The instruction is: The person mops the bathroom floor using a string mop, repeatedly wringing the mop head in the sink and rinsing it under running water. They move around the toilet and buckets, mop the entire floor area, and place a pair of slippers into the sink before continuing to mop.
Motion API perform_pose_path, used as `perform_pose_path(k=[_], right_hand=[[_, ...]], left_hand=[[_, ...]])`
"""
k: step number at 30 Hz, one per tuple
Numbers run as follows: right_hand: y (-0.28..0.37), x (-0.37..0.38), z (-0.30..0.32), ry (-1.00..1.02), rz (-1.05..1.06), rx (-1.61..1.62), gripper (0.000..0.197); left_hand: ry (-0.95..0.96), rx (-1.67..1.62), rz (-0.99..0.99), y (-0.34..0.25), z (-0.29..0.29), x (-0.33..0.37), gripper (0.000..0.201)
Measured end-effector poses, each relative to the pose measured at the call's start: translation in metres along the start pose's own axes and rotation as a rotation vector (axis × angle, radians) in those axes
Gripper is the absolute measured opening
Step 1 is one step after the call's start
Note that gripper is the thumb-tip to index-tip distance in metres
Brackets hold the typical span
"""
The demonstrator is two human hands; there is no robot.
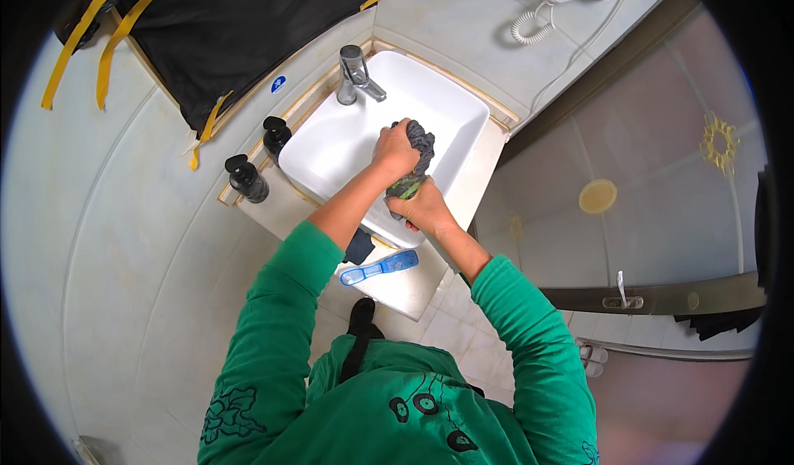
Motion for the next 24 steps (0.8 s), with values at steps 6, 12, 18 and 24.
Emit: perform_pose_path(k=[6, 12, 18, 24], right_hand=[[-0.012, 0.01, -0.006, -0.075, -0.066, -0.166, 0.062], [-0.025, 0.014, -0.018, 0.133, -0.111, 0.048, 0.041], [-0.03, 0.001, -0.014, 0.333, -0.254, 0.514, 0.035], [-0.021, -0.02, -0.005, 0.486, -0.28, 0.892, 0.036]], left_hand=[[0.112, 0.188, 0.129, 0.021, -0.027, 0.003, 0.049], [0.116, -0.028, 0.23, 0.06, -0.026, 0.008, 0.07], [0.48, -1.229, 0.386, 0.053, -0.004, -0.004, 0.076], [0.529, -1.457, 0.278, 0.082, 0.009, -0.024, 0.06]])
Point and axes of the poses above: each hand's wrist, its own x-axis towards the middle knuckle, its own z-axis out of the back of the hand, y = z × x, the point moved 8 cm from there along x, towards the middle knuckle, and after that the axes turned 11 degrees about -x, right-handed, at the moved point
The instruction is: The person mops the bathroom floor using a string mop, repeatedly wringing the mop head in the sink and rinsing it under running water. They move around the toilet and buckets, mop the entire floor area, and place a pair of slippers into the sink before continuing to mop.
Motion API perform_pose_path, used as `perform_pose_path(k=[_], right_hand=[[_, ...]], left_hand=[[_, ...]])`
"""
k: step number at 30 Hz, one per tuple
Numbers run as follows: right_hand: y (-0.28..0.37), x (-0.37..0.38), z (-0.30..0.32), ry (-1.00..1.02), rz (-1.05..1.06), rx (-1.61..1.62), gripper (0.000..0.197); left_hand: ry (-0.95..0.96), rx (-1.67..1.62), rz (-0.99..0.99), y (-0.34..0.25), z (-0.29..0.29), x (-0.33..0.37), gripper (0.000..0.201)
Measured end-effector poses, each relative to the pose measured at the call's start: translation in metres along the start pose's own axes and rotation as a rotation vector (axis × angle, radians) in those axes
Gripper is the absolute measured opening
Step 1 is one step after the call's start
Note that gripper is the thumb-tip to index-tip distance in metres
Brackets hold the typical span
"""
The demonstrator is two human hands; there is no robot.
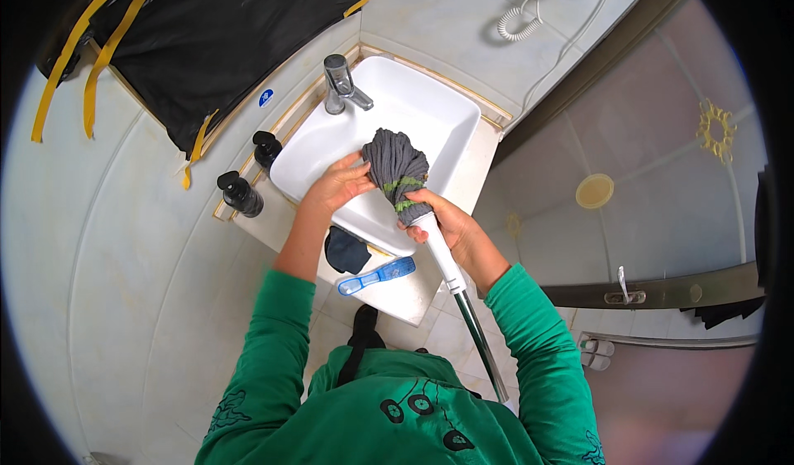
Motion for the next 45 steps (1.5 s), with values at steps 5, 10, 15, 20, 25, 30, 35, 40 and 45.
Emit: perform_pose_path(k=[5, 10, 15, 20, 25, 30, 35, 40, 45], right_hand=[[-0.001, -0.021, -0.018, 0.097, 0.07, 0.089, 0.04], [-0.008, -0.032, -0.041, 0.223, 0.098, 0.129, 0.041], [-0.017, -0.036, -0.046, 0.311, 0.099, 0.274, 0.038], [-0.029, -0.037, -0.038, 0.282, 0.095, 0.416, 0.043], [-0.029, -0.042, -0.037, 0.289, 0.142, 0.425, 0.046], [-0.009, -0.052, -0.038, 0.275, 0.314, 0.368, 0.055], [0.009, -0.062, -0.048, 0.341, 0.452, 0.352, 0.053], [0.01, -0.064, -0.051, 0.167, 0.416, 0.158, 0.036], [0.005, -0.057, -0.054, 0.017, 0.291, -0.035, 0.03]], left_hand=[[0.077, -0.268, -0.088, 0.044, 0.011, 0.012, 0.083], [0.659, -0.622, 0.043, 0.058, -0.052, 0.022, 0.127], [0.462, -0.45, -0.258, 0.04, -0.08, 0.014, 0.129], [0.48, -0.133, -0.503, -0.003, -0.096, 0.004, 0.135], [0.752, -0.136, -0.415, -0.017, -0.11, -0.007, 0.097], [0.379, 0.04, -0.305, -0.024, -0.091, -0.005, 0.057], [-0.002, 0.048, -0.287, -0.023, -0.064, 0.007, 0.047], [-0.079, 0.05, -0.084, -0.018, -0.066, 0.015, 0.035], [0.072, 0.359, -0.125, -0.028, -0.101, 0.0, 0.037]])
Point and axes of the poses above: each hand's wrist, its own x-axis towards the middle knuckle, its own z-axis out of the back of the hand, y = z × x, the point moved 8 cm from there along x, towards the middle knuckle, and after that the axes turned 11 degrees about -x, right-handed, at the moved point
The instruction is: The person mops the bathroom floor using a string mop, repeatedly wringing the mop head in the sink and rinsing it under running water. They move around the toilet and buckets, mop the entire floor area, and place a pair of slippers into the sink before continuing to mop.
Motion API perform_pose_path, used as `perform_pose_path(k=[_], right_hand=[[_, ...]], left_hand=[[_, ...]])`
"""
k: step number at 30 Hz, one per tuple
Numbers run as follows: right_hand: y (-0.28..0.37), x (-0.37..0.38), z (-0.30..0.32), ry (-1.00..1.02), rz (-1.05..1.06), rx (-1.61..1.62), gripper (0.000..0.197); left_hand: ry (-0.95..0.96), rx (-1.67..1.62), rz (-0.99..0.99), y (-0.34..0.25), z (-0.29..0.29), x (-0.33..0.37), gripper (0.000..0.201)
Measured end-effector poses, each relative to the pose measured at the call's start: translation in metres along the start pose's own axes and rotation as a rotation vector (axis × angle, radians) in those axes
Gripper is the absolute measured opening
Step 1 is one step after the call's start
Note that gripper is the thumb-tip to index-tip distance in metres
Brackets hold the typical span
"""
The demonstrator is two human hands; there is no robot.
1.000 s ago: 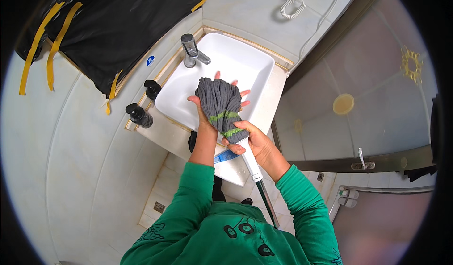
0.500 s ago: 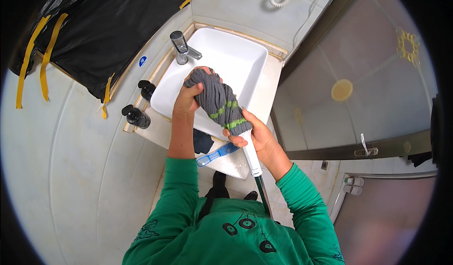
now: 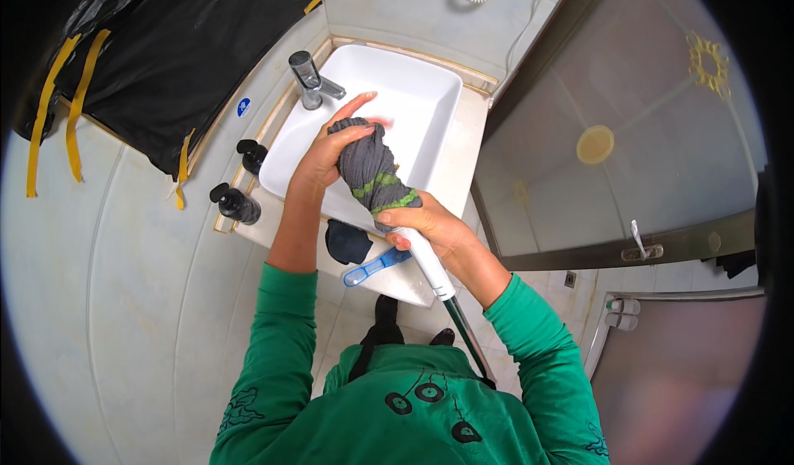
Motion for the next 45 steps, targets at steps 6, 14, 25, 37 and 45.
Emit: perform_pose_path(k=[6, 14, 25, 37, 45], right_hand=[[-0.003, 0.006, 0.008, -0.063, -0.028, -0.195, 0.029], [0.001, 0.029, 0.025, -0.199, 0.007, -0.448, 0.032], [-0.01, 0.07, 0.064, -0.573, 0.069, -0.877, 0.064], [-0.039, 0.089, 0.067, -0.438, 0.137, -1.141, 0.054], [-0.054, 0.096, 0.07, -0.394, -0.031, -1.246, 0.055]], left_hand=[[0.154, 0.313, 0.091, -0.003, -0.026, 0.003, 0.025], [-0.151, 0.854, 0.082, -0.004, -0.016, 0.019, 0.037], [-0.184, 1.63, -0.138, 0.015, -0.041, 0.044, 0.028], [-0.069, 2.147, 0.327, 0.096, 0.0, 0.057, 0.014], [-0.265, 2.008, 0.46, 0.094, 0.019, 0.046, 0.022]])
Point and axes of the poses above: each hand's wrist, its own x-axis towards the middle knuckle, its own z-axis out of the back of the hand, y = z × x, the point moved 8 cm from there along x, towards the middle knuckle, and after that the axes turned 11 degrees about -x, right-handed, at the moved point
